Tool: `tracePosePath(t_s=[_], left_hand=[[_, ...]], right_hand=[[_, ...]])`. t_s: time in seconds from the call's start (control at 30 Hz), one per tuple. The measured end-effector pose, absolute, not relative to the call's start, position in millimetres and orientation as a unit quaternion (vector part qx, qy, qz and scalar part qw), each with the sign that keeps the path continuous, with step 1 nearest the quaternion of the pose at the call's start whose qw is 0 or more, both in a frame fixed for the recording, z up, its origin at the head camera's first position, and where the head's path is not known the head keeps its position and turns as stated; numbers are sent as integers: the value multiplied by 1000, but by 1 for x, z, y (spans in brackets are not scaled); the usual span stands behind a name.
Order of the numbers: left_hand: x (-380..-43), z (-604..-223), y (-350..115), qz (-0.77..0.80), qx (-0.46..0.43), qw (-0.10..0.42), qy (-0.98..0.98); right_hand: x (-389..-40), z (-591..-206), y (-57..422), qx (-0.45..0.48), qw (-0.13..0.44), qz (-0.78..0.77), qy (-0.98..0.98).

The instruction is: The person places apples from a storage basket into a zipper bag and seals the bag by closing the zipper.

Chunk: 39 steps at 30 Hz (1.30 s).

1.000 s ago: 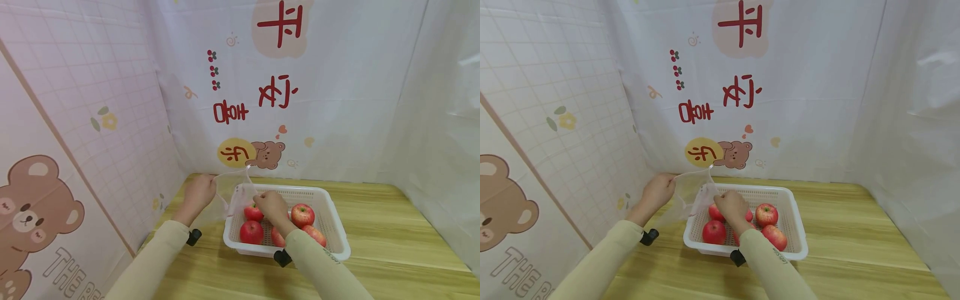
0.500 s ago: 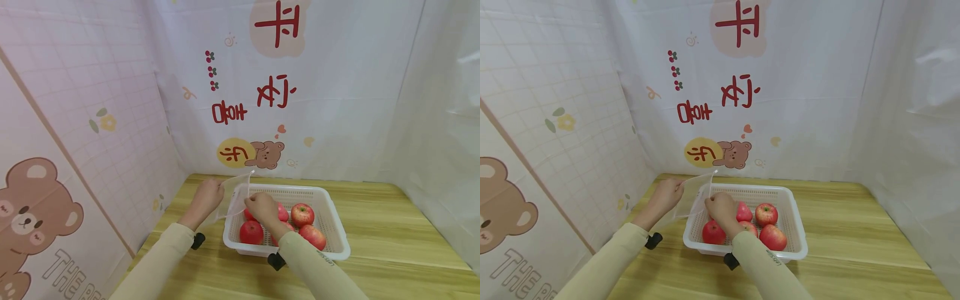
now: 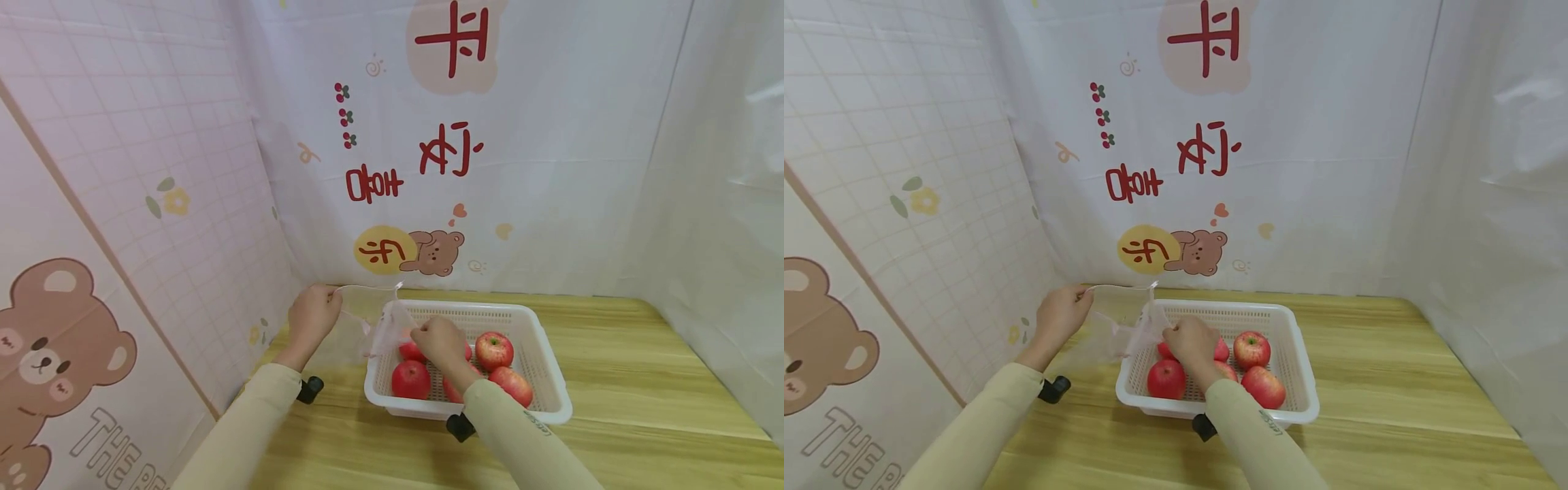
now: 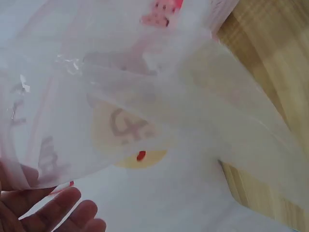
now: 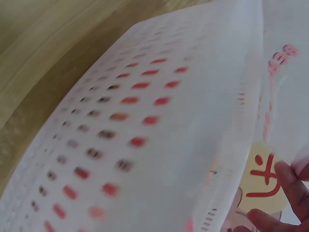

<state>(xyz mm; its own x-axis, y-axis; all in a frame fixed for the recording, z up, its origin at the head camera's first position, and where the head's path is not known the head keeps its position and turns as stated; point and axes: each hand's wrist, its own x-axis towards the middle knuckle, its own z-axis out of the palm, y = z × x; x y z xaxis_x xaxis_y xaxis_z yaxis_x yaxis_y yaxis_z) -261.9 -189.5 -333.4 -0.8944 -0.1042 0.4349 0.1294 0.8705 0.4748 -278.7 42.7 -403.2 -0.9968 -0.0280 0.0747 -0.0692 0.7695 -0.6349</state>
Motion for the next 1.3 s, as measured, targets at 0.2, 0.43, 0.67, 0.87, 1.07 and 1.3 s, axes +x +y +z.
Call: tracePosePath(t_s=[0.2,0.43,0.67,0.87,1.07,1.3], left_hand=[[-263,-327,-200,-265,19,234,-935],[-258,-330,-188,-266,-33,238,-934],[-253,-337,-181,-268,-54,256,-927],[-253,-347,-181,-306,-25,276,-911],[-252,-351,-182,-329,10,283,-901],[-252,-354,-185,-373,20,277,-885]], right_hand=[[-277,-407,49,5,-3,342,-940],[-273,-403,44,12,-4,347,-938],[-268,-400,37,37,5,360,-932],[-269,-402,36,38,17,368,-929],[-270,-406,35,39,16,369,-929],[-269,-408,38,42,7,372,-927]])
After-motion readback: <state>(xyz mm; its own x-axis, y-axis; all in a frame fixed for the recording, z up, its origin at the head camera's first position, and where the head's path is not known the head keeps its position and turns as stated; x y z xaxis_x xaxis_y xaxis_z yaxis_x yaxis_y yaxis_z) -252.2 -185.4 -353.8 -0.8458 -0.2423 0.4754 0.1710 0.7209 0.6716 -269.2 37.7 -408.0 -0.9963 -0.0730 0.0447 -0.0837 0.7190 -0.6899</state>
